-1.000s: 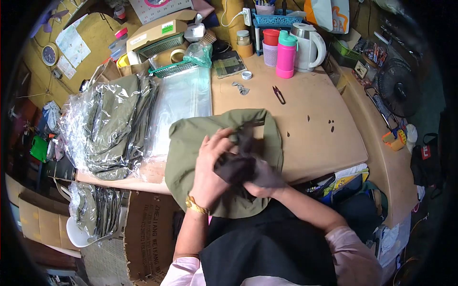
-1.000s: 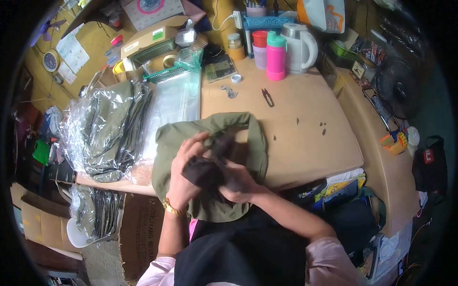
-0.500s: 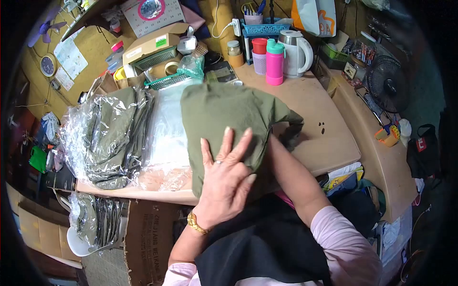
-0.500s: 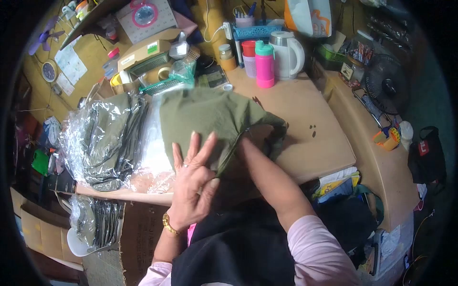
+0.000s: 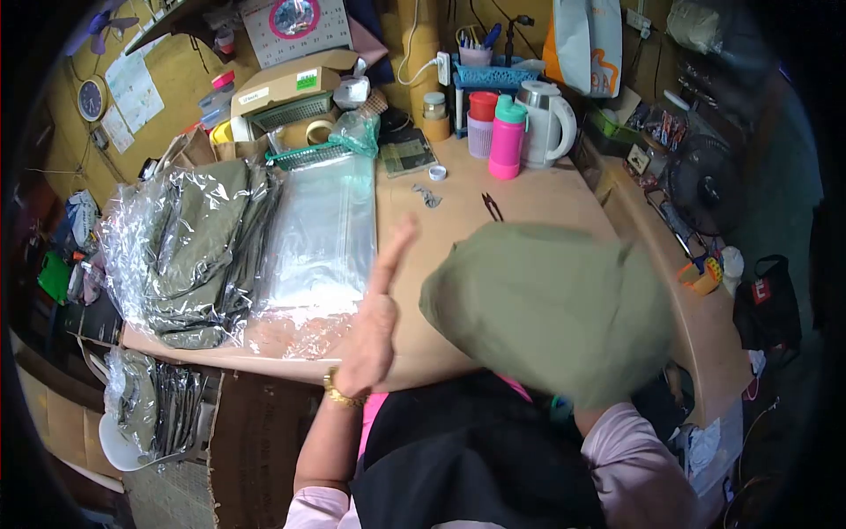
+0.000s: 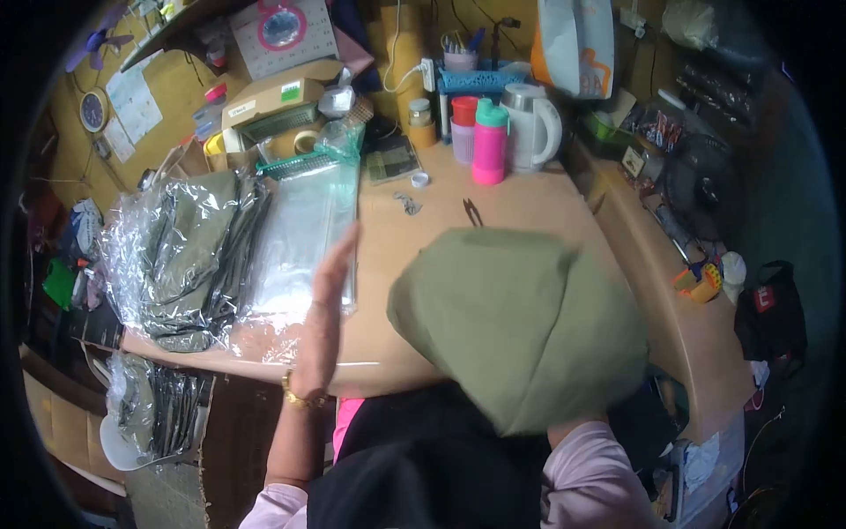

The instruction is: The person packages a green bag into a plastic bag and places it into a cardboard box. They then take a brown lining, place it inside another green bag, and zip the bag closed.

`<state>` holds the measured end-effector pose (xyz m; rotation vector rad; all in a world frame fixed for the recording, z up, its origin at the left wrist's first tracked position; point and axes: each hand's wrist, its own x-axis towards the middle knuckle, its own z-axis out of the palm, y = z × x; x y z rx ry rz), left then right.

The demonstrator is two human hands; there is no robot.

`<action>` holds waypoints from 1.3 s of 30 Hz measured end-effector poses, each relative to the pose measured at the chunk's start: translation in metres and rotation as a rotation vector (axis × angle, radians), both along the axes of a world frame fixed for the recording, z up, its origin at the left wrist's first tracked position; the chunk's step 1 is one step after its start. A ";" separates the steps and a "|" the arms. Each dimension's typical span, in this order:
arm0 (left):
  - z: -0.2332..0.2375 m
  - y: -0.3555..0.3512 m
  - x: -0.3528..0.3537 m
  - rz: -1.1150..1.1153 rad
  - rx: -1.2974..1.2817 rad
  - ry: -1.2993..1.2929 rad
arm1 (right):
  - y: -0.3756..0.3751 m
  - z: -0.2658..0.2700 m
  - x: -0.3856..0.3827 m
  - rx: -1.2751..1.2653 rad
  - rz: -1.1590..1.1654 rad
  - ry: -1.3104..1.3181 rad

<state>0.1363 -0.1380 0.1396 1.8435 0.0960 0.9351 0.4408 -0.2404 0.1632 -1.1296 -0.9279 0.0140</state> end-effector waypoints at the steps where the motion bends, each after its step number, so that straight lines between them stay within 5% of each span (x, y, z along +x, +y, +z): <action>1: 0.003 -0.011 0.009 -0.054 -0.047 0.012 | 0.002 -0.007 -0.002 -0.014 0.025 0.018; 8: -0.011 -0.008 0.029 -0.321 0.021 -0.038 | -0.017 -0.053 -0.036 -0.107 0.106 0.105; 10: -0.021 -0.010 0.031 -0.191 -0.070 -0.084 | -0.019 -0.061 -0.042 -0.122 0.129 0.116; 12: -0.049 0.000 0.034 -0.267 -0.508 -0.144 | -0.020 -0.068 -0.047 -0.136 0.140 0.130; 16: -0.061 0.007 0.037 -0.197 -0.432 0.022 | -0.022 -0.076 -0.056 -0.156 0.153 0.143; 18: -0.069 0.003 0.052 -0.066 -0.195 -0.042 | -0.021 -0.077 -0.058 -0.160 0.160 0.148; 19: -0.078 0.000 0.058 -0.141 -0.384 0.014 | -0.021 -0.078 -0.059 -0.167 0.164 0.146; 22: -0.092 -0.020 0.068 -0.011 -0.418 0.017 | -0.020 -0.078 -0.061 -0.159 0.170 0.153; 24: -0.124 0.009 0.069 0.094 -0.212 0.024 | -0.020 -0.078 -0.061 -0.159 0.170 0.157; 26: -0.110 0.023 0.049 0.265 -0.081 -0.022 | -0.020 -0.078 -0.064 -0.167 0.185 0.155; 27: -0.067 0.020 0.023 0.321 -0.094 -0.108 | -0.020 -0.078 -0.062 -0.165 0.174 0.159; 28: -0.051 0.024 0.004 0.200 -0.181 -0.220 | -0.019 -0.079 -0.064 -0.168 0.178 0.163; 30: -0.004 0.022 -0.024 0.164 0.350 -0.212 | -0.019 -0.080 -0.065 -0.167 0.179 0.170; 33: 0.067 -0.013 -0.028 0.170 0.903 -0.114 | -0.020 -0.082 -0.067 -0.173 0.177 0.178; 35: 0.093 -0.012 -0.013 0.132 1.130 -0.271 | -0.015 -0.083 -0.069 -0.177 0.195 0.171; 38: 0.145 -0.015 0.004 0.136 1.300 -0.167 | -0.018 -0.082 -0.070 -0.171 0.178 0.167; 39: 0.148 -0.006 0.024 0.186 1.144 -0.230 | -0.020 -0.082 -0.070 -0.174 0.172 0.168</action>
